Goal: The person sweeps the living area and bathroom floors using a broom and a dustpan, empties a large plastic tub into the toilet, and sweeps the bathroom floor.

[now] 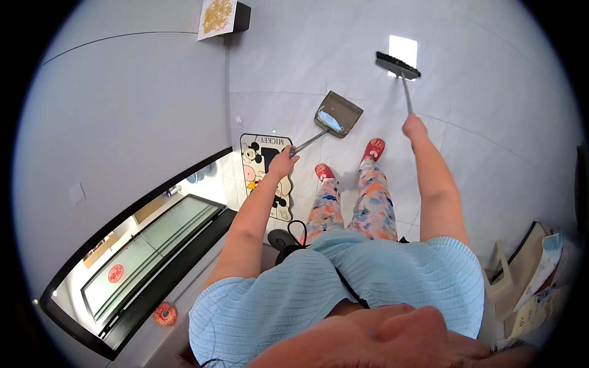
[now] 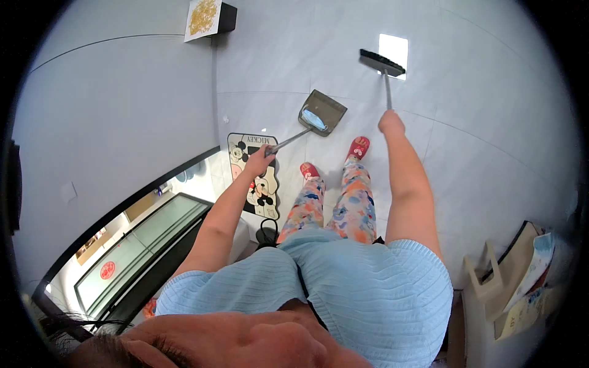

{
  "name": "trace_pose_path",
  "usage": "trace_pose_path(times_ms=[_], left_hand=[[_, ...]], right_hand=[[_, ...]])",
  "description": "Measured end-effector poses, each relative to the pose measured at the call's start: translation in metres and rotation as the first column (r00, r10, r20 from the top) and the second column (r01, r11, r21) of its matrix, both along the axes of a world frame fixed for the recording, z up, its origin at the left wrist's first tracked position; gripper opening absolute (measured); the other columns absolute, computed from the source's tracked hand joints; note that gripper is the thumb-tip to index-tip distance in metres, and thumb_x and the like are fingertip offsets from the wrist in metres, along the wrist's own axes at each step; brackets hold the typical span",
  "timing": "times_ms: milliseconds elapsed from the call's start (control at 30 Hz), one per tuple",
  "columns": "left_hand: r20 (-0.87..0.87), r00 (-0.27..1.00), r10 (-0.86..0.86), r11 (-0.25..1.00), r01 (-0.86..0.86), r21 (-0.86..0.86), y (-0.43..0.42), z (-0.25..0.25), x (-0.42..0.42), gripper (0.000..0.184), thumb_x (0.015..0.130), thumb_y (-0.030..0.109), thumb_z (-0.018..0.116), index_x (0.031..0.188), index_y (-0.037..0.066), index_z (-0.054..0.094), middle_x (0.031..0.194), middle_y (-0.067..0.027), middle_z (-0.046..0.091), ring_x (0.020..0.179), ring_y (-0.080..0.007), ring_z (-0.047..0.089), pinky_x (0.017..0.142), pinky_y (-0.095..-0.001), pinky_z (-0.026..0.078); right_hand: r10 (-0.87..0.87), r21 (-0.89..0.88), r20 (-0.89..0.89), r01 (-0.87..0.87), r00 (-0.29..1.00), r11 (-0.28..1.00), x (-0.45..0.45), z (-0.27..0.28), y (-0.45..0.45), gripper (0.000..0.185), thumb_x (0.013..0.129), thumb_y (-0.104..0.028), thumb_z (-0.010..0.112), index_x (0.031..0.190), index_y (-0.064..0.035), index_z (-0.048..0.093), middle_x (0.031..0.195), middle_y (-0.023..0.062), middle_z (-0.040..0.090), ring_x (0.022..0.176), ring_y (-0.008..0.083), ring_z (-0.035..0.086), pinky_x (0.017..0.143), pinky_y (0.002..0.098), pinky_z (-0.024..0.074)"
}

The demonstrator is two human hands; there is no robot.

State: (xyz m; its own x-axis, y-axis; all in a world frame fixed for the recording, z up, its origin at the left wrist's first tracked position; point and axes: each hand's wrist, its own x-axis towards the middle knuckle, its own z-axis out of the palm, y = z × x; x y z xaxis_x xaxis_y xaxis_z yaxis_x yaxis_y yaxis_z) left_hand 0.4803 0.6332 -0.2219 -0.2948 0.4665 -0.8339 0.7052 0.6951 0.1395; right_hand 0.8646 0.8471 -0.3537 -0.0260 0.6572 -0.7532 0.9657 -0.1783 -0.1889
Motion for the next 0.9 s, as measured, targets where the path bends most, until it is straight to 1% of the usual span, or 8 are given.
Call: trace_pose_path(times_ms=[200,433,500,533,600,667,800,900], left_hand=[[-0.011,0.999,-0.031,0.993,0.032,0.115,-0.016,-0.006,-0.011,0.042,0.083,0.036,0.055,0.118,0.014,0.046,0.102,-0.0164,0.062,0.096,-0.0352,0.058,0.08,-0.0439,0.046],[-0.052,0.998,0.023,0.987,-0.014,0.16,-0.035,0.013,-0.025,0.04,0.083,0.037,0.055,0.115,0.014,0.048,0.099,-0.0154,0.063,0.094,-0.0343,0.059,0.078,-0.0447,0.046],[-0.062,0.993,0.102,0.973,-0.086,0.216,-0.039,0.021,-0.031,0.039,0.083,0.037,0.056,0.113,0.013,0.05,0.098,-0.0157,0.063,0.093,-0.0347,0.059,0.077,-0.0447,0.046],[-0.066,0.992,0.111,0.971,-0.094,0.219,-0.042,0.027,-0.035,0.039,0.083,0.037,0.056,0.113,0.013,0.05,0.098,-0.0157,0.063,0.093,-0.0347,0.059,0.077,-0.0447,0.046],[-0.078,0.986,0.149,0.971,-0.131,0.2,-0.044,0.038,-0.044,0.038,0.083,0.037,0.056,0.113,0.014,0.05,0.097,-0.0158,0.063,0.092,-0.0351,0.059,0.077,-0.0451,0.046],[-0.097,0.987,0.131,0.98,-0.115,0.161,-0.045,0.051,-0.051,0.038,0.083,0.036,0.055,0.113,0.014,0.049,0.098,-0.0159,0.063,0.093,-0.0352,0.059,0.077,-0.0451,0.046],[-0.087,0.991,0.103,0.985,-0.089,0.148,-0.049,0.053,-0.064,0.038,0.083,0.035,0.055,0.113,0.013,0.048,0.098,-0.0163,0.062,0.093,-0.0352,0.059,0.077,-0.0453,0.046],[-0.071,0.992,0.101,0.987,-0.091,0.132,-0.051,0.053,-0.068,0.038,0.084,0.035,0.055,0.114,0.013,0.047,0.099,-0.0167,0.062,0.094,-0.0353,0.059,0.078,-0.0451,0.046]], right_hand=[[0.498,-0.141,-0.059,-0.501,0.865,0.854,0.004,0.05,-0.046,0.033,0.085,-0.013,0.043,0.114,-0.0017,0.051,0.102,0.0177,0.062,0.095,0.0315,0.061,0.08,0.0425,0.0494],[0.535,0.044,-0.028,-0.533,0.845,0.845,0.025,0.076,-0.037,0.054,0.078,-0.006,0.048,0.132,-0.0087,0.041,0.093,0.0195,0.063,0.08,0.0276,0.064,0.069,0.0369,0.052],[-0.014,-0.185,-0.279,-0.039,0.96,0.982,0.014,0.055,-0.018,0.065,0.077,-0.006,0.046,0.14,-0.0132,0.029,0.074,0.0176,0.061,0.056,0.0257,0.06,0.051,0.036,0.0494],[-0.006,-0.183,-0.283,-0.048,0.959,0.982,0.0,0.06,-0.011,0.065,0.077,-0.006,0.046,0.14,-0.0132,0.029,0.074,0.0176,0.061,0.056,0.0257,0.06,0.051,0.036,0.0494],[-0.419,-0.333,-0.357,0.305,0.835,0.892,-0.029,0.066,0.005,0.062,0.08,-0.007,0.048,0.139,-0.0133,0.03,0.059,0.0046,0.045,0.039,0.0135,0.043,0.034,0.0299,0.0376],[-0.478,-0.362,-0.367,0.351,0.798,0.864,-0.052,0.054,0.02,0.056,0.08,-0.006,0.045,0.135,-0.0099,0.033,0.054,0.0039,0.043,0.039,0.0148,0.043,0.034,0.0306,0.0375],[-0.377,-0.277,-0.289,0.3,0.88,0.913,-0.083,0.059,0.008,0.046,0.077,-0.002,0.04,0.122,-0.0048,0.043,0.053,0.0079,0.048,0.038,0.0189,0.046,0.035,0.0329,0.0389],[0.134,-0.209,-0.24,-0.186,0.961,0.96,-0.083,0.059,-0.021,0.051,0.075,-0.002,0.04,0.126,-0.0032,0.045,0.065,0.0158,0.057,0.043,0.0228,0.054,0.039,0.0367,0.0433]])
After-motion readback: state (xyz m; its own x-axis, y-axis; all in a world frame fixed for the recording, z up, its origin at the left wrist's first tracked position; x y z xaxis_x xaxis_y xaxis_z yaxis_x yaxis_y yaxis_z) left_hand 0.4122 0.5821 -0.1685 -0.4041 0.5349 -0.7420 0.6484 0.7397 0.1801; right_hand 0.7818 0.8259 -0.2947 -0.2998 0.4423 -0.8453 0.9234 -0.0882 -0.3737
